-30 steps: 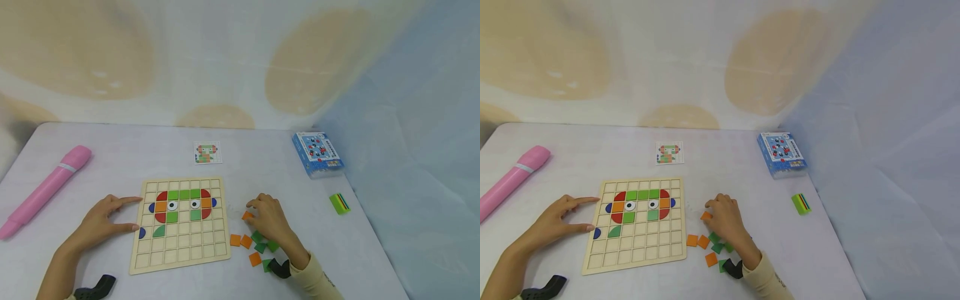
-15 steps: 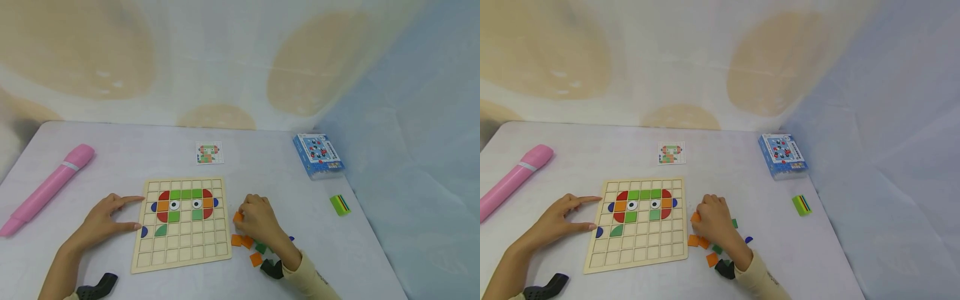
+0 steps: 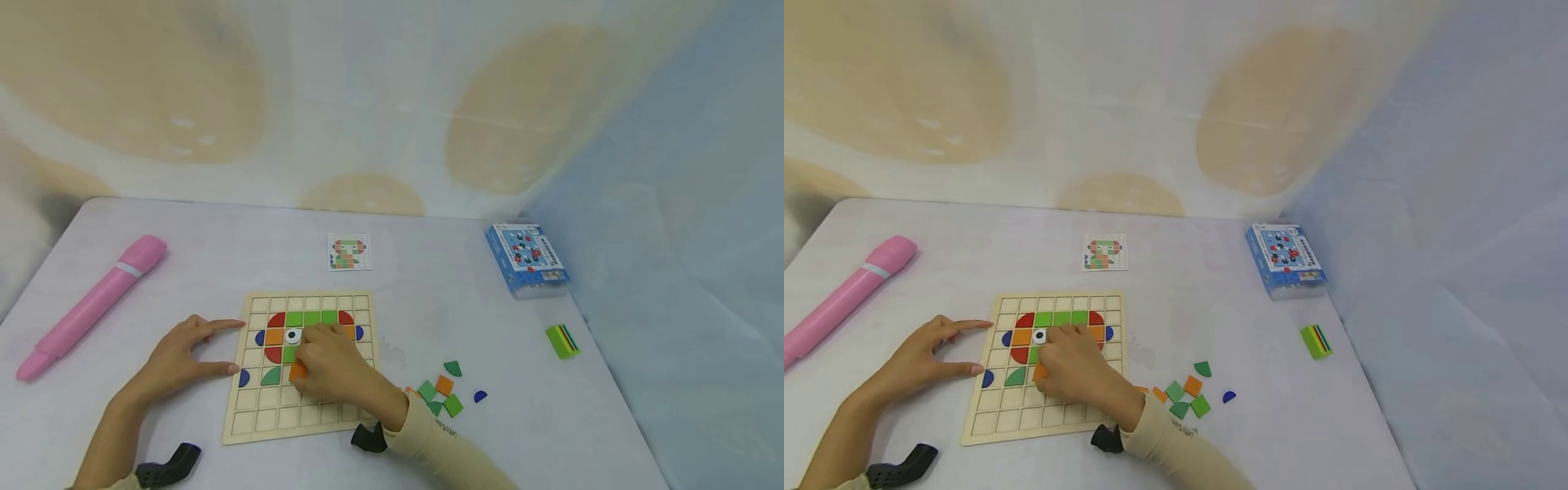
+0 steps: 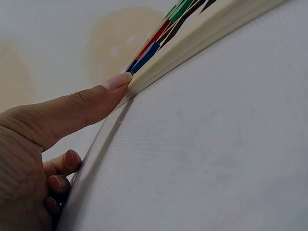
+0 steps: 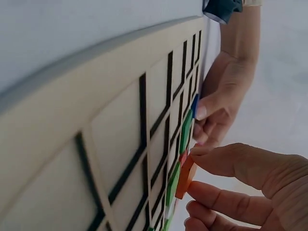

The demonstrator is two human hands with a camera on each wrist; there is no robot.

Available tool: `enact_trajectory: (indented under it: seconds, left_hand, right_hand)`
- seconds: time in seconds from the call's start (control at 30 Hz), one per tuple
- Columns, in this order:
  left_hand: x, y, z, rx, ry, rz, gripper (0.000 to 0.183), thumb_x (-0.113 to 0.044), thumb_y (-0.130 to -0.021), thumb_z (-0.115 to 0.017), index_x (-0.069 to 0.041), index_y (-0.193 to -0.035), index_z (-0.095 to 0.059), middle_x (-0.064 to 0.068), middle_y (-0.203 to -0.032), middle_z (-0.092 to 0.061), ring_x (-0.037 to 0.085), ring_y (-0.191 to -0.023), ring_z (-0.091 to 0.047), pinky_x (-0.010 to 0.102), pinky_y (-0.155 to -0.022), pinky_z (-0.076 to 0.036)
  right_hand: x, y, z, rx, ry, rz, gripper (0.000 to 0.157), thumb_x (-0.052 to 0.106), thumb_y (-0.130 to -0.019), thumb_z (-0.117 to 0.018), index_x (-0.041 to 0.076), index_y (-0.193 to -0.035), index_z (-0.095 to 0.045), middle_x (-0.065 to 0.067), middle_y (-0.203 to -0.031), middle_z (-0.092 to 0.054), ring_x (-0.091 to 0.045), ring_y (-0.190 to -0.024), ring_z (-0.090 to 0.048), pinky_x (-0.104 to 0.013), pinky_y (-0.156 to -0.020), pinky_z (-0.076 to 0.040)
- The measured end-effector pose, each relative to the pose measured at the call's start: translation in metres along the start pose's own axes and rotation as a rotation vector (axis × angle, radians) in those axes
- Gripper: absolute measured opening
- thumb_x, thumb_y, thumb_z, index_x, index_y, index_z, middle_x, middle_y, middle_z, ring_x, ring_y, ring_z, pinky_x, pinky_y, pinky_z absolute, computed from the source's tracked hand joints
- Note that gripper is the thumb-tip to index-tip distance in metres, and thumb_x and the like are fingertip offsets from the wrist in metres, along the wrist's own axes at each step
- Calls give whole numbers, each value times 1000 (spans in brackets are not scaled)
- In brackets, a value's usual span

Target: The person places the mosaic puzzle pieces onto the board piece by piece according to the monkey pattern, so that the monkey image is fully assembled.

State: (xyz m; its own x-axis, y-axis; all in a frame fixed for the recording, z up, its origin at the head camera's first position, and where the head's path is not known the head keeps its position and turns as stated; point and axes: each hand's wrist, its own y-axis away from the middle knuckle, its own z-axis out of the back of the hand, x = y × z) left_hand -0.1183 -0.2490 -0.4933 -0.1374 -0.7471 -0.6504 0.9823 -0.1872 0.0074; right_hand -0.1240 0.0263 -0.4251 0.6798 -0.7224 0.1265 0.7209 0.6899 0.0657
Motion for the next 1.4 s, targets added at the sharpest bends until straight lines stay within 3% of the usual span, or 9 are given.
enact_trajectory:
  seconds: [0.27, 0.7, 0.87, 1.13, 1.4]
  left_hand:
    - [-4, -3, 1, 10, -3, 6, 72, -45, -69, -88, -23, -133, -63, 6, -90, -42, 20, -83, -38, 33, -69, -29]
    - [-7, -2, 0, 28, -3, 12, 73, -44, -69, -88, -20, -133, -63, 6, -91, -44, 22, -85, -38, 36, -70, -30]
    - [-6, 0, -1, 29, 0, 33, 74, -43, -69, -88, -21, -134, -63, 7, -92, -44, 22, -86, -39, 38, -72, -31]
    - [-2, 1, 1, 27, -11, 47, 76, -45, -68, -88, -21, -135, -62, 7, -92, -44, 22, -86, -37, 37, -71, -30]
    - [-3, 0, 0, 43, 11, 57, 75, -43, -69, -88, -21, -136, -61, 8, -92, -41, 23, -87, -36, 38, -70, -28]
  right_hand:
    - [8, -6, -7, -5, 72, 7, 13, 34, -85, -76, 24, -79, -72, 9, -92, -58, -10, -93, -52, -33, -96, -43]
    - [6, 4, -10, -48, -2, -4, 16, 39, -88, -74, 25, -96, -76, 9, -91, -58, -8, -89, -51, -29, -88, -43]
    - [-9, 30, 6, -93, -64, -43, 24, 35, -86, -77, 21, -106, -76, 9, -93, -57, -7, -90, -51, -27, -88, -42]
    - [-59, 89, 14, -28, -160, -213, 18, 21, -82, -81, 14, -98, -79, 5, -91, -59, -10, -83, -47, -34, -88, -41]
    - [-74, 129, 4, -24, -81, -296, 22, 27, -73, -88, 11, -81, -74, 5, -81, -54, -11, -76, -44, -41, -85, -45]
